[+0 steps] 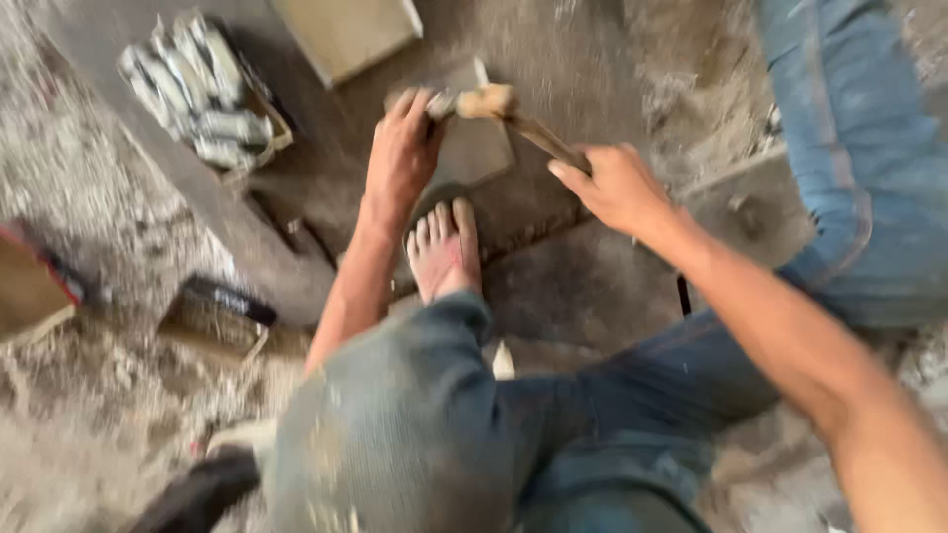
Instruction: The person sits on the floor and uses a hammer and punch to create holes in rectangular metal plates. They repeatedly position the punch over the plate, strike it with the hammer, and then move the finished plate aside to work on the next one.
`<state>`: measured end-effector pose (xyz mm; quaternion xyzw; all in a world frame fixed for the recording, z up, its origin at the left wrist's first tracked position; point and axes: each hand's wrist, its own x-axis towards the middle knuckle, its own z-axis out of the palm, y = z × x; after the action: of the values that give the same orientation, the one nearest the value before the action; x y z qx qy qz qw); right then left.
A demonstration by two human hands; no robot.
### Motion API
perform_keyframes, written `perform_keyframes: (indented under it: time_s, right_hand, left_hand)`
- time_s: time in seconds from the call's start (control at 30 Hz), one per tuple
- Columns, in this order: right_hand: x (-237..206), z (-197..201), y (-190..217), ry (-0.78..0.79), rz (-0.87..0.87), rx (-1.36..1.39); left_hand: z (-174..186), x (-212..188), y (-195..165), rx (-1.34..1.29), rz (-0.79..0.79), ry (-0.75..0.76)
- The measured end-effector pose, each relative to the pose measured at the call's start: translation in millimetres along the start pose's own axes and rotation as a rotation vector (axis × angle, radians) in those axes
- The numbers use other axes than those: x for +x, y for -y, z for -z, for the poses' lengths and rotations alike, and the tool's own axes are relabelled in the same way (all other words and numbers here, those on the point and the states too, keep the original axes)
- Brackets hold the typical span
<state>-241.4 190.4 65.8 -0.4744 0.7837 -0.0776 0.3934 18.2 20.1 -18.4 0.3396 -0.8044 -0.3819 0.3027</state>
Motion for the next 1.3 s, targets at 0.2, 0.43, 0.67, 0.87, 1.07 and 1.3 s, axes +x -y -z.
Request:
perform_keyframes:
  time_s: [0.2,0.43,0.67,0.87,1.07,1.3]
  right_hand:
    - [-10.9,-1.2,-54.2,-0.170,-0.205,-0.084]
    - [-8.1,-23.6,-68.6,-0.162,-0.156,-0.028]
    - [-6.3,-25.1,-66.7,-0.147,-0.140,-0.002]
    - [-6.3,-30.5,-74.0,-0.136,-0.164,-0.002]
    - [-8.1,-26.0,-63.3,-0.200,-0.050,-0.041]
    - [-28.2,43.3,20.8,-0.253,0.099,0.684]
  left_hand:
    - [-2.4,-3.5,8.2,-0.600,0.457,-0.244]
    - [-9.2,-27.3,13.6,-0.872,0.564,-0.388]
    - [-11.5,-25.6,8.5,-0.450,0.407,-0.277]
    - [-8.4,-18.2,-5.6,-0.257,0.397,-0.183]
    - [-7.3,-10.6,-13.9,-0.047,0.263,-0.155]
    - [-2.7,-4.7,-18.7,-0.008,0.183,-0.121]
